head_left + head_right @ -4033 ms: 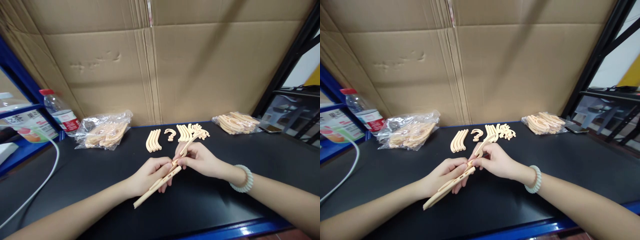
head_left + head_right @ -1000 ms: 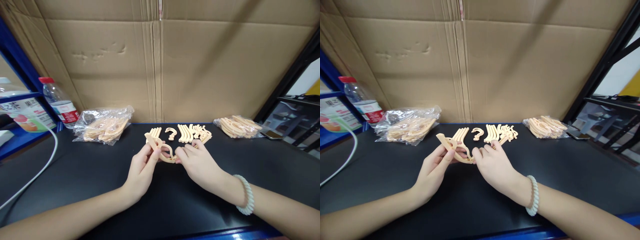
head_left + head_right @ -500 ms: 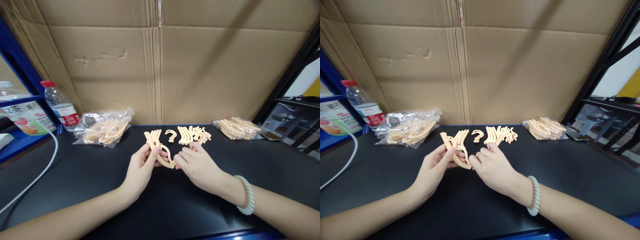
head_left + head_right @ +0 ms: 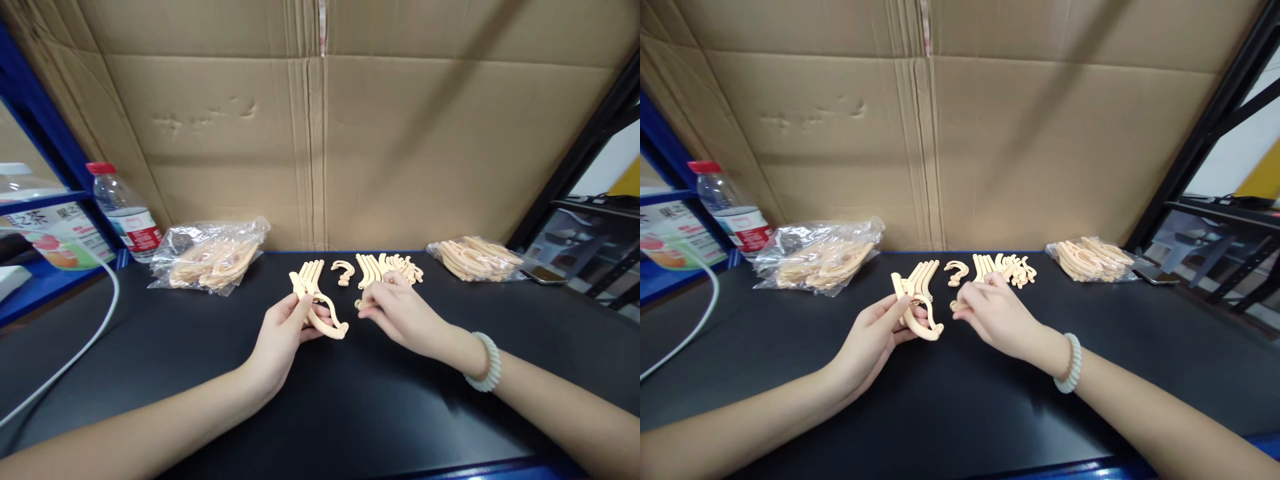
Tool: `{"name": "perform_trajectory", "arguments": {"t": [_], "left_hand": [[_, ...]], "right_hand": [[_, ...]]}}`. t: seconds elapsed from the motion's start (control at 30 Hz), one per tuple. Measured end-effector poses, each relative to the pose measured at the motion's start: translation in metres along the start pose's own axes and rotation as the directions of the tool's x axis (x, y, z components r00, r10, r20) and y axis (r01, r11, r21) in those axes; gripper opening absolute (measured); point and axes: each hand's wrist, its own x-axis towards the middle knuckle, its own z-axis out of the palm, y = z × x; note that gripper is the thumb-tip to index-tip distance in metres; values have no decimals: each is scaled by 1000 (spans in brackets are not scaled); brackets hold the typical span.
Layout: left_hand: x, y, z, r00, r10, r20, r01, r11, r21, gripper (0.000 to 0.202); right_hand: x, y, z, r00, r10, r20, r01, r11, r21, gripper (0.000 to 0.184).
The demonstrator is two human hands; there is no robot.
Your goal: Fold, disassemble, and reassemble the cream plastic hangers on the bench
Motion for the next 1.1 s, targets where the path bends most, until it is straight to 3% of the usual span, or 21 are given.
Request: {"name": "perform_trajectory", "arguments": {"t": [0.07,0.37,0.77,1.1], "left_hand": [[0,-1,0,1000,-3,22,3,1000,2,30],[-2,-3,5,998,24,62,-25,999,27,30],[-3,-2,7,996,41,76,-43,999,27,32],[-2,-2,7,997,32,65,-34,999,37,31]], "right_hand": [[0,7,-2,997,67,-24,-66,998,24,4],[0,30,6,980,191,-64,-198,970,-138,16],[10,42,34,988,154,13,-149,974,-169,14],[5,44,38,970,220,106,-195,958,-210,18]]}}
